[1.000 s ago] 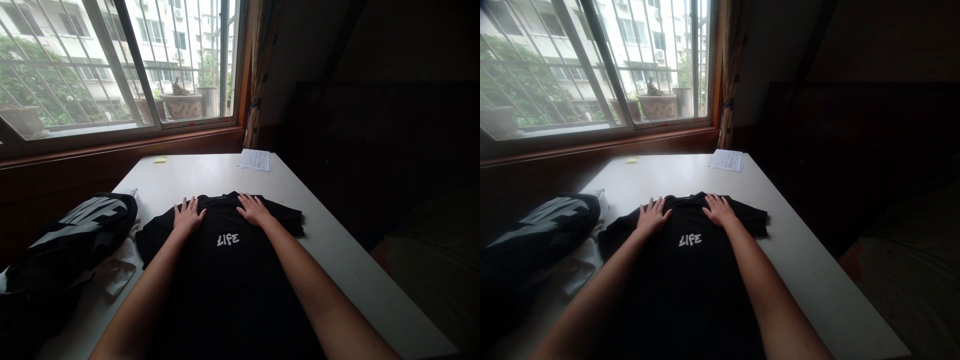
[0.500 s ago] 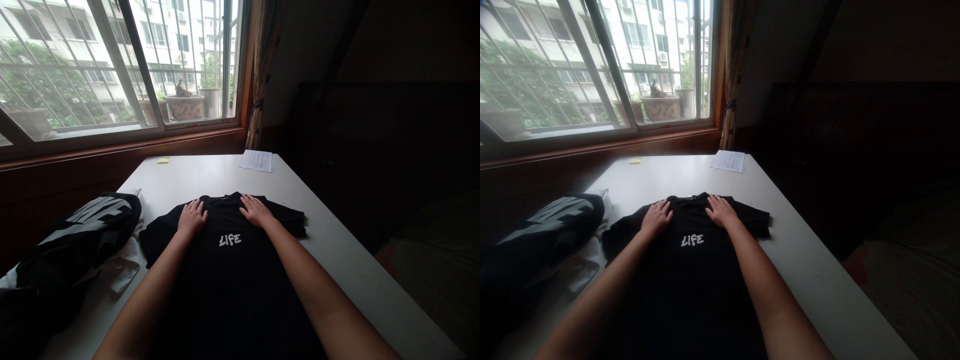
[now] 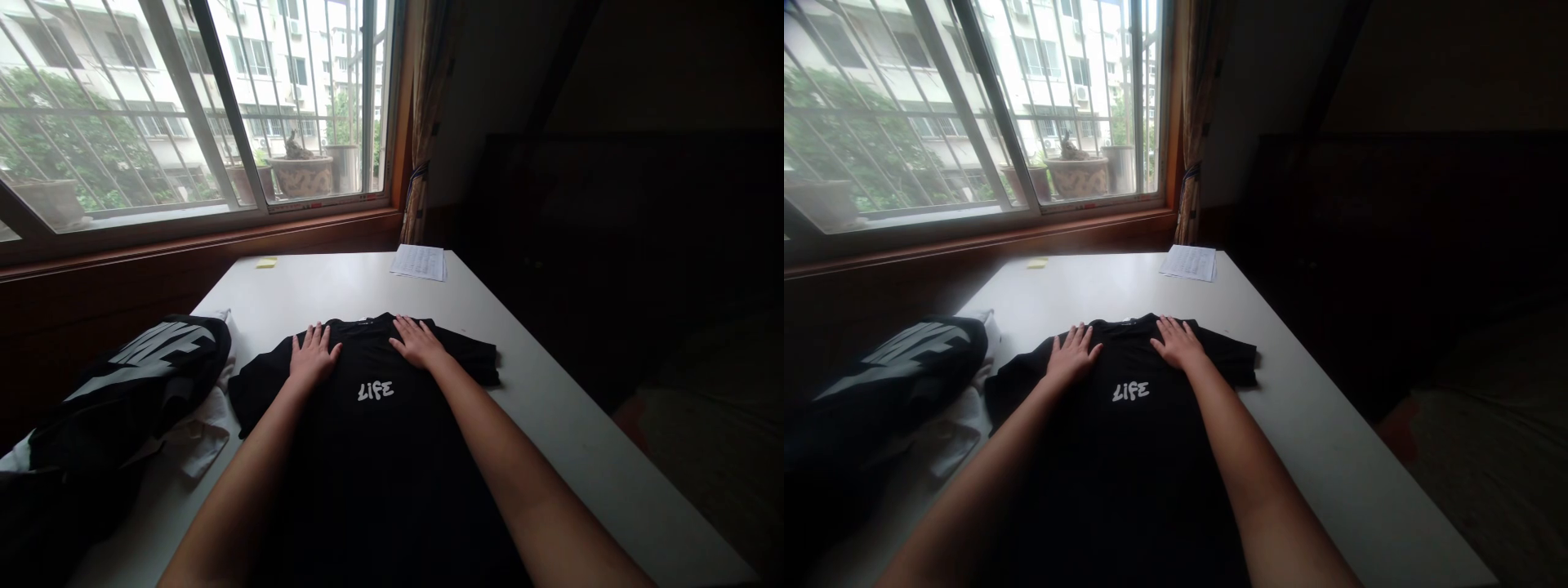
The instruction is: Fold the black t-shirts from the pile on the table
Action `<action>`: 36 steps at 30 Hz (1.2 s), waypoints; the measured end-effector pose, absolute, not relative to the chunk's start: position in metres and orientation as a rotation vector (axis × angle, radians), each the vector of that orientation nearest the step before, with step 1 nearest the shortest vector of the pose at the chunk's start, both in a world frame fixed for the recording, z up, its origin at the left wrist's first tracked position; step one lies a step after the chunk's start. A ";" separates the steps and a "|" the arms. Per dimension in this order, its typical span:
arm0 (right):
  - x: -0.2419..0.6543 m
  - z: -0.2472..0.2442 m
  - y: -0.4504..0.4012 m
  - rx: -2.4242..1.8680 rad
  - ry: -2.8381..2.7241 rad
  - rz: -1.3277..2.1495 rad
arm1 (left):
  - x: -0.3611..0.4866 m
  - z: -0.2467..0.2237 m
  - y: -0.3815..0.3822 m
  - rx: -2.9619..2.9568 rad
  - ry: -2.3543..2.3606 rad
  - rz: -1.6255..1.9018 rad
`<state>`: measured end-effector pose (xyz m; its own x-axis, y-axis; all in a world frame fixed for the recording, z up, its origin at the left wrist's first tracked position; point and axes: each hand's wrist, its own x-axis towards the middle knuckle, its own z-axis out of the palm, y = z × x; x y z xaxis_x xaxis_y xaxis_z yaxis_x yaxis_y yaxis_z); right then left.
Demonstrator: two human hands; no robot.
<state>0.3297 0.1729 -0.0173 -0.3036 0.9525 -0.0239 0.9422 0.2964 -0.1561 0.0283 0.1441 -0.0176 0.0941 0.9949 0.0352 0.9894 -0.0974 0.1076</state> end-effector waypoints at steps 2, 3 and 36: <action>0.329 -0.018 0.173 -1.810 -2.465 0.197 | 0.028 -0.017 0.144 2.280 2.074 0.154; 0.330 -0.019 0.173 -1.810 -2.465 0.187 | 0.028 -0.018 0.144 2.279 2.075 0.154; 0.318 -0.020 0.114 -1.687 -2.505 0.209 | 0.028 -0.017 0.145 2.293 2.078 0.097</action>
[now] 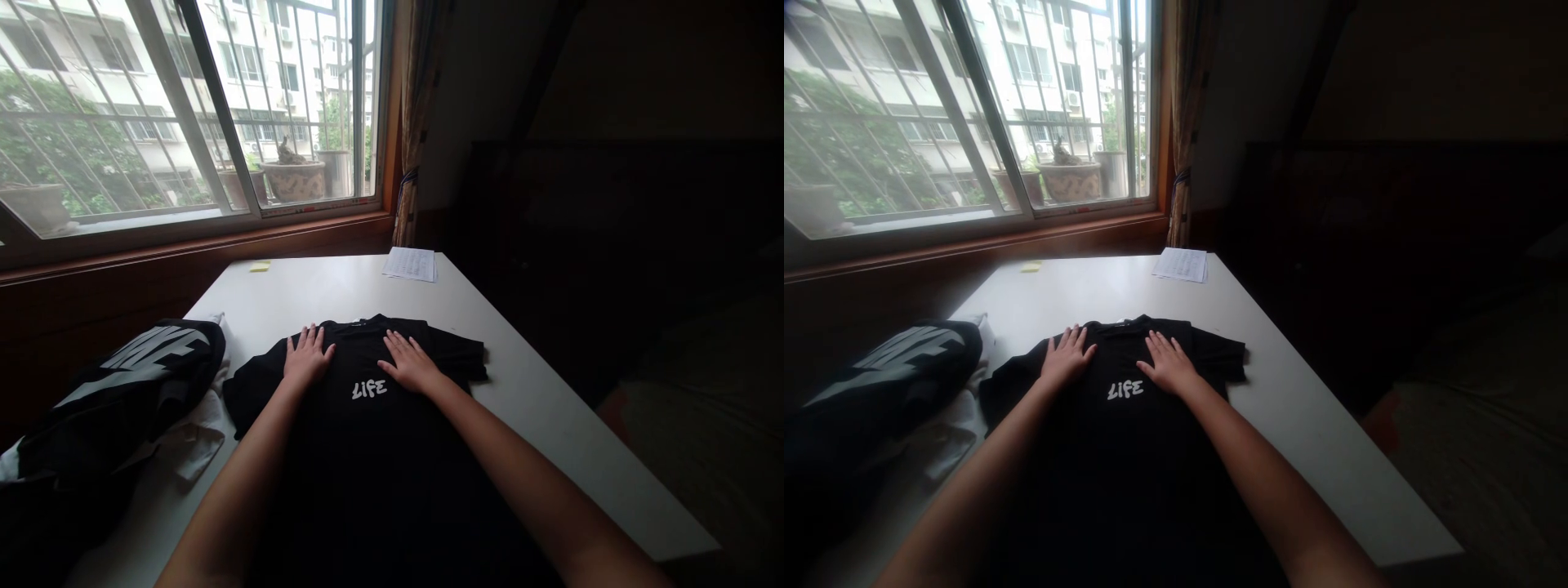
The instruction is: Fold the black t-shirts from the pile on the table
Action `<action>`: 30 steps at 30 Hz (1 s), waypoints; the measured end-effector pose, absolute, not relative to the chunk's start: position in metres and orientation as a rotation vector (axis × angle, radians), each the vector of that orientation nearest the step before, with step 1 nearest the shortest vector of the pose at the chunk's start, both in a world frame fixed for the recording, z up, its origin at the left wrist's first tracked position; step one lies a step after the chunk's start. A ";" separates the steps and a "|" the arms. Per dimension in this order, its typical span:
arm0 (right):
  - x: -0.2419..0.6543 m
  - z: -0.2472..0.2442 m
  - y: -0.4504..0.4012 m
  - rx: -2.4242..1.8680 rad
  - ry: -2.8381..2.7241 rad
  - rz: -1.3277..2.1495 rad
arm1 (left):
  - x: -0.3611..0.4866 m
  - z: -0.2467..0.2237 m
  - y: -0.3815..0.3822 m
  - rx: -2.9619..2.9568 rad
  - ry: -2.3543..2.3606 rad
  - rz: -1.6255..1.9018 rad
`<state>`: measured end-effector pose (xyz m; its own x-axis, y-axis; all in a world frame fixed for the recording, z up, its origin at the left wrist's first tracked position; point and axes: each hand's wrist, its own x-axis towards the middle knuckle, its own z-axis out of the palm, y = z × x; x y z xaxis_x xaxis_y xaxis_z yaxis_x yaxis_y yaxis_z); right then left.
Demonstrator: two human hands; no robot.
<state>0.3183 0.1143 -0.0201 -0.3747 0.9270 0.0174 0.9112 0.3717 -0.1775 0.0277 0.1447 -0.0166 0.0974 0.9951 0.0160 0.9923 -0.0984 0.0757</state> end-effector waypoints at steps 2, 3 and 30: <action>0.333 -0.021 0.123 -1.755 -2.477 0.188 | 0.028 -0.015 0.144 2.294 2.074 0.102; 0.340 -0.021 0.127 -1.792 -2.458 0.169 | 0.028 -0.014 0.143 2.296 2.071 0.103; 0.479 -0.029 0.137 -1.820 -2.368 0.168 | 0.020 -0.013 0.159 2.284 2.052 0.077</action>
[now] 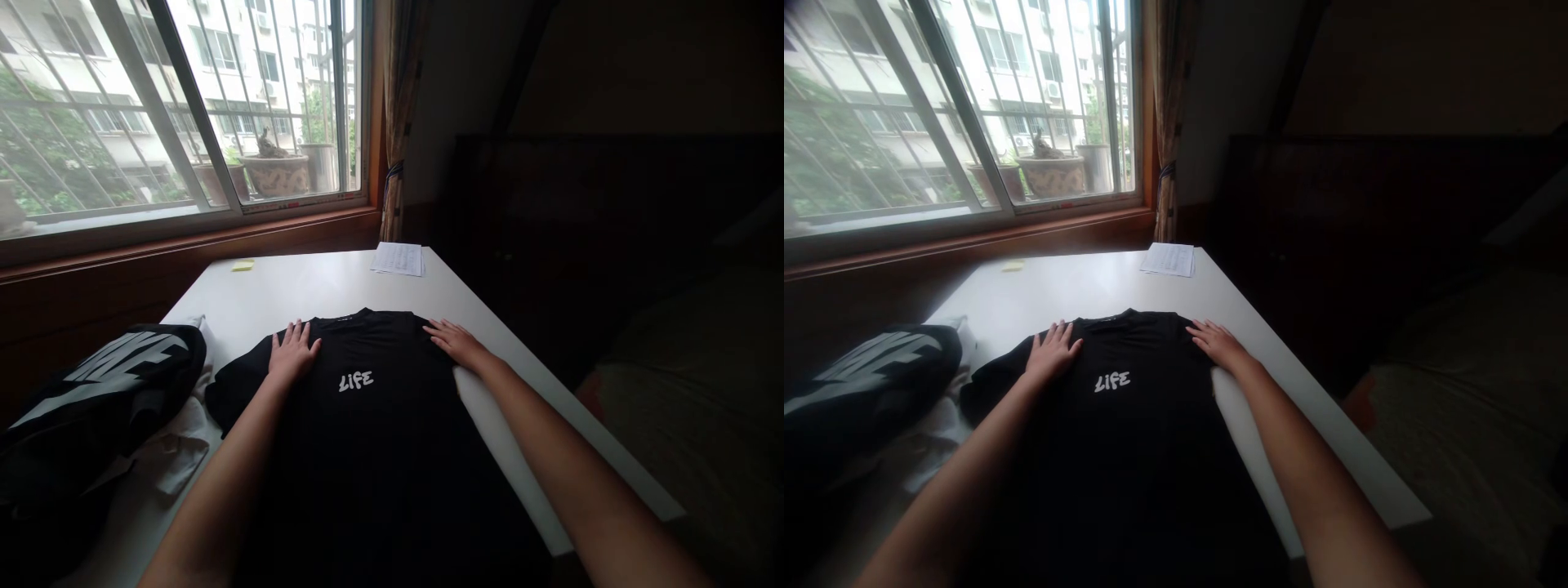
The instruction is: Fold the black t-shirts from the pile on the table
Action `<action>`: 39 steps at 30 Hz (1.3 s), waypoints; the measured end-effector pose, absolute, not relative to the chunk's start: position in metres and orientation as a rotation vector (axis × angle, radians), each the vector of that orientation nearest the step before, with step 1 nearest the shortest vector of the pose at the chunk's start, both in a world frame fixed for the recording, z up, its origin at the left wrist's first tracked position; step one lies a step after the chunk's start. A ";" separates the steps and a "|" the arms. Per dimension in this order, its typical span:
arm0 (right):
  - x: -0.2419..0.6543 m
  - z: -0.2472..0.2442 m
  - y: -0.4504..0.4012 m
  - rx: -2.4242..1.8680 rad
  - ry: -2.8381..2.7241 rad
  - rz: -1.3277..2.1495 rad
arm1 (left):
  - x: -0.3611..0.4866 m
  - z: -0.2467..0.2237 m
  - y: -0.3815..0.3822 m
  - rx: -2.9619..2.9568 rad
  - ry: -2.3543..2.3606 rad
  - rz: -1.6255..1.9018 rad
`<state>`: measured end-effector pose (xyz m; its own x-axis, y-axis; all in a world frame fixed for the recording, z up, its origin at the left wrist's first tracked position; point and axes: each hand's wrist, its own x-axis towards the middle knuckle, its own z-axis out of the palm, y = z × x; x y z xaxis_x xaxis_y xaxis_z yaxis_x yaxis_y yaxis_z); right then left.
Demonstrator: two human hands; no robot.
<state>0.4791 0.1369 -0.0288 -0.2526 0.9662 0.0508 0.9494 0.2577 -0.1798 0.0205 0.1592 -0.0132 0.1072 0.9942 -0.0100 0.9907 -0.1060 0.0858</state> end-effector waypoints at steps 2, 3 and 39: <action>0.478 -0.028 0.147 -1.829 -2.369 0.177 | 0.019 -0.014 0.164 2.271 2.061 0.070; 0.478 -0.027 0.151 -1.831 -2.369 0.179 | 0.018 -0.014 0.166 2.266 2.064 0.068; 0.456 0.007 0.106 -1.713 -2.030 0.508 | 0.218 0.024 0.016 2.976 0.491 0.529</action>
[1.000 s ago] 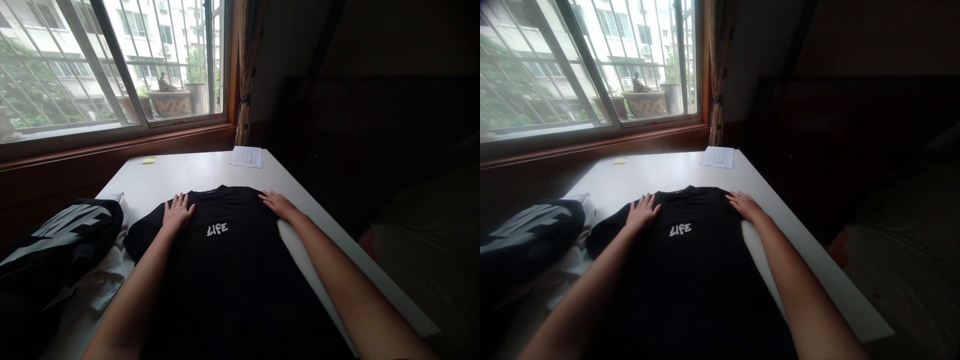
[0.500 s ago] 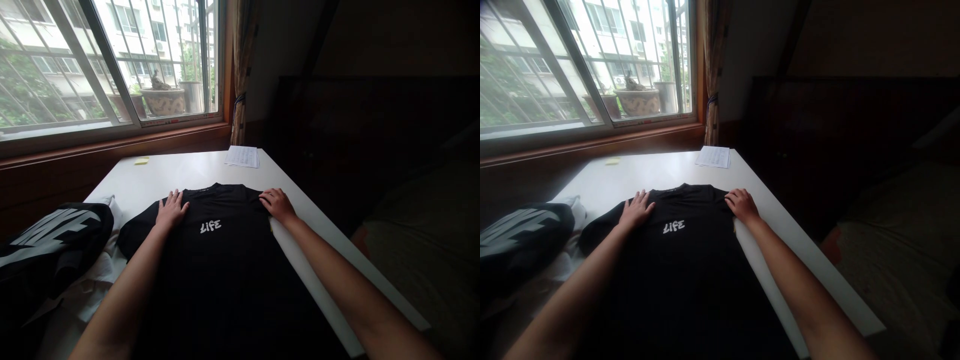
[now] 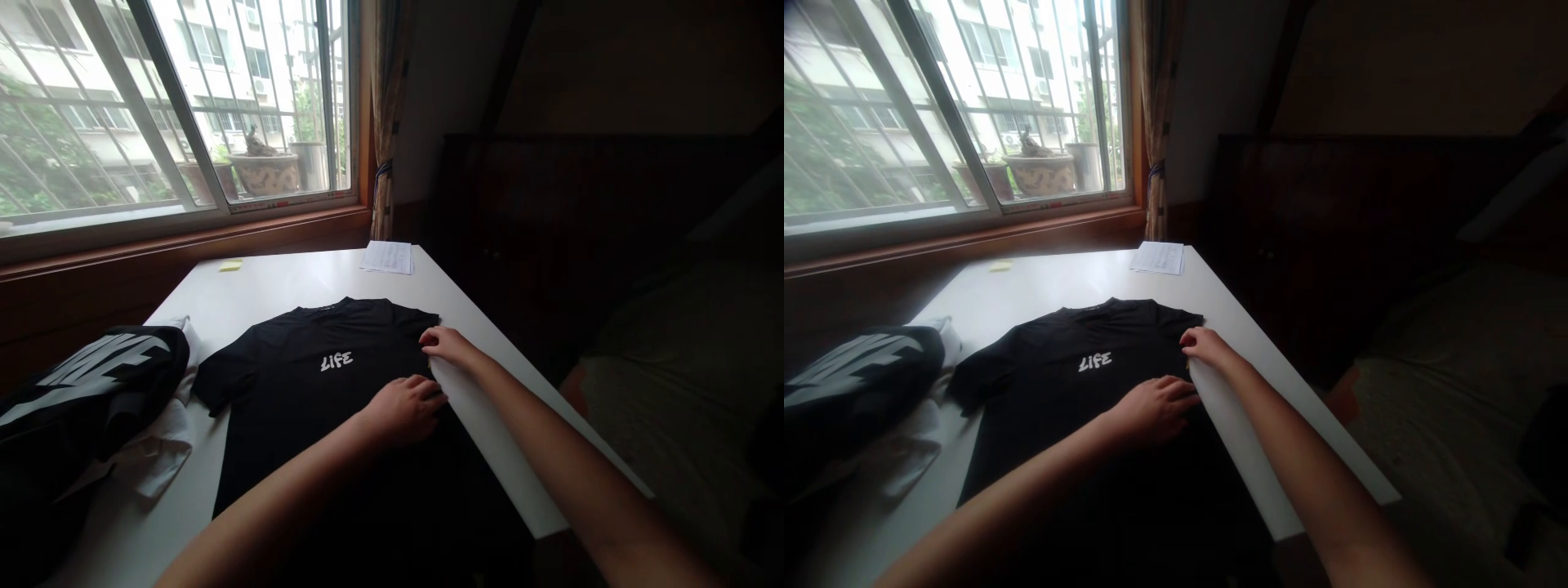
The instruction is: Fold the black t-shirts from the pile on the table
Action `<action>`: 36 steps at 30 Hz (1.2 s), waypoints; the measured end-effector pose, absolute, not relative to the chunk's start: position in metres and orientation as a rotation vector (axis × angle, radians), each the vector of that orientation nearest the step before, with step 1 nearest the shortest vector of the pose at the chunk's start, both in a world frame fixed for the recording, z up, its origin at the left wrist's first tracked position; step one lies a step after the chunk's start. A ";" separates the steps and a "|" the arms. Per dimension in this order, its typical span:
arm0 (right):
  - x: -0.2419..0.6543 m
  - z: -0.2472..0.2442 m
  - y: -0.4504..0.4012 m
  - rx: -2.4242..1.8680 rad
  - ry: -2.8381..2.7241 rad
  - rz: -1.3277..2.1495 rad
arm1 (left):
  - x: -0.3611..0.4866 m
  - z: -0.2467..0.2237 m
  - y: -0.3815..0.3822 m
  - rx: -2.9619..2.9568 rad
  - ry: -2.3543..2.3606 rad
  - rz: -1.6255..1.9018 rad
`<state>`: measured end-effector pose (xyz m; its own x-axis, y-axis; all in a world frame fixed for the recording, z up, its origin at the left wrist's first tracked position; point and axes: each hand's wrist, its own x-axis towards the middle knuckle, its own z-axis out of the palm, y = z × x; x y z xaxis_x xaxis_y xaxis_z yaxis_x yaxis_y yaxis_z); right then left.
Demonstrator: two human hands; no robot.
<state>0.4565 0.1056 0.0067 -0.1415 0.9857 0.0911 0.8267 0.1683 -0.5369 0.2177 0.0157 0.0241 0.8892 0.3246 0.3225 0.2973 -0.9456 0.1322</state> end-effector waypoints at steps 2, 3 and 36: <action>0.453 0.007 0.107 -1.736 -2.022 0.512 | 0.234 0.020 0.000 3.004 0.498 0.456; 0.452 0.007 0.108 -1.745 -2.018 0.509 | 0.238 0.019 -0.005 3.019 0.510 0.421; 0.482 -0.030 0.127 -1.705 -1.775 0.484 | 0.229 0.013 -0.016 2.905 0.139 0.509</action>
